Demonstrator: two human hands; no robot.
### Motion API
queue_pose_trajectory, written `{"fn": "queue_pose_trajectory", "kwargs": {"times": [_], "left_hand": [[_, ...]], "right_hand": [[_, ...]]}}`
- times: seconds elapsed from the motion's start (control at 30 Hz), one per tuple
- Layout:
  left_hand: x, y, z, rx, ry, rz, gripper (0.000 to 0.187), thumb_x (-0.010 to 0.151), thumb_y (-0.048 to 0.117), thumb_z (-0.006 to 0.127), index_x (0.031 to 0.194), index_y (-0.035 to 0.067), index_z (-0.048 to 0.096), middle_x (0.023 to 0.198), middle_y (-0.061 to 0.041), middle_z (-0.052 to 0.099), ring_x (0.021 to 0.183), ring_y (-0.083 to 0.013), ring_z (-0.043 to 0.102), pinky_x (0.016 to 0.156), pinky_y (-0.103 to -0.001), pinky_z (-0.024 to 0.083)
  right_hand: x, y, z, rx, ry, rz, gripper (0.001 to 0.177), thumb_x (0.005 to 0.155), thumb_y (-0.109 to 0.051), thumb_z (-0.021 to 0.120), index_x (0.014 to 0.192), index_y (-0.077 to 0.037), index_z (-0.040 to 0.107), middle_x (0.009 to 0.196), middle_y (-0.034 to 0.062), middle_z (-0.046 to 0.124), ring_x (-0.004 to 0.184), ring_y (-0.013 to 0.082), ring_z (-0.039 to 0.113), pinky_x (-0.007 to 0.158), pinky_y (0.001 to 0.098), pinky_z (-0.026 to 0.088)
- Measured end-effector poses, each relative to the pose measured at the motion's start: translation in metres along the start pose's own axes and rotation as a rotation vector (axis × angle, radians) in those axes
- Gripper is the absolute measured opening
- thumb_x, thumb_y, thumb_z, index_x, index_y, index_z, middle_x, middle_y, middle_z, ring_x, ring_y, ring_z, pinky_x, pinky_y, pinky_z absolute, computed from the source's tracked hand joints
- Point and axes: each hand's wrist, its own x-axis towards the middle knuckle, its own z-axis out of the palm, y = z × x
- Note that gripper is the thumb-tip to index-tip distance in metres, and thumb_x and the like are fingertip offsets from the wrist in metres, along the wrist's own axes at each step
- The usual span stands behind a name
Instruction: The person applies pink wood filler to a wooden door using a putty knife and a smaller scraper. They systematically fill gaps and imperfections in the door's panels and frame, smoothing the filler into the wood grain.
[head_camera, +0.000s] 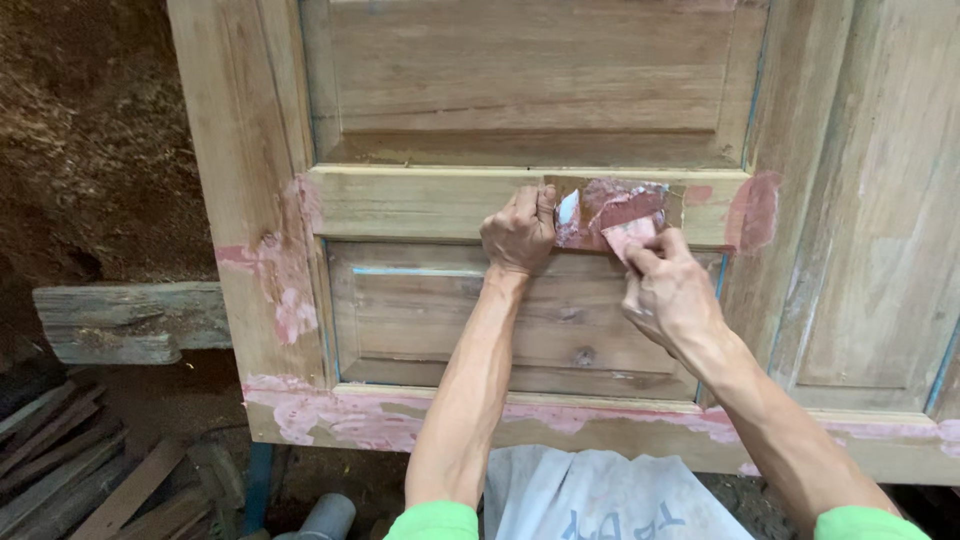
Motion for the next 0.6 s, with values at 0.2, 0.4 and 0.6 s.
{"fn": "queue_pose_trajectory", "kwargs": {"times": [0.2, 0.4, 0.6], "left_hand": [[0.011, 0.0, 0.009, 0.05, 0.055, -0.132, 0.034, 0.105, 0.035, 0.052, 0.089, 0.011, 0.069, 0.074, -0.018, 0.07, 0.062, -0.0399, 0.069, 0.055, -0.05, 0.054], [0.008, 0.007, 0.022, 0.159, 0.15, -0.146, 0.036, 0.107, 0.036, 0.051, 0.087, 0.009, 0.065, 0.068, -0.018, 0.068, 0.06, -0.0412, 0.067, 0.054, -0.052, 0.052], [0.007, 0.01, 0.017, 0.155, 0.178, -0.117, 0.032, 0.107, 0.033, 0.051, 0.091, 0.009, 0.064, 0.071, -0.017, 0.067, 0.06, -0.0395, 0.067, 0.052, -0.049, 0.051]], "right_hand": [[0.026, 0.039, -0.042, 0.2, 0.164, -0.018, 0.022, 0.089, -0.011, 0.072, 0.11, -0.007, 0.077, 0.11, 0.0171, 0.072, 0.099, 0.0324, 0.07, 0.089, 0.0407, 0.057], [0.152, 0.156, -0.077, -0.003, 0.662, -0.084, 0.034, 0.095, -0.001, 0.068, 0.129, -0.002, 0.072, 0.127, 0.0203, 0.07, 0.12, 0.035, 0.065, 0.105, 0.0437, 0.054], [0.237, 0.213, -0.071, -0.107, 0.561, -0.02, 0.036, 0.094, 0.002, 0.063, 0.129, 0.003, 0.07, 0.129, 0.0268, 0.064, 0.114, 0.0386, 0.063, 0.097, 0.0441, 0.055]]}}
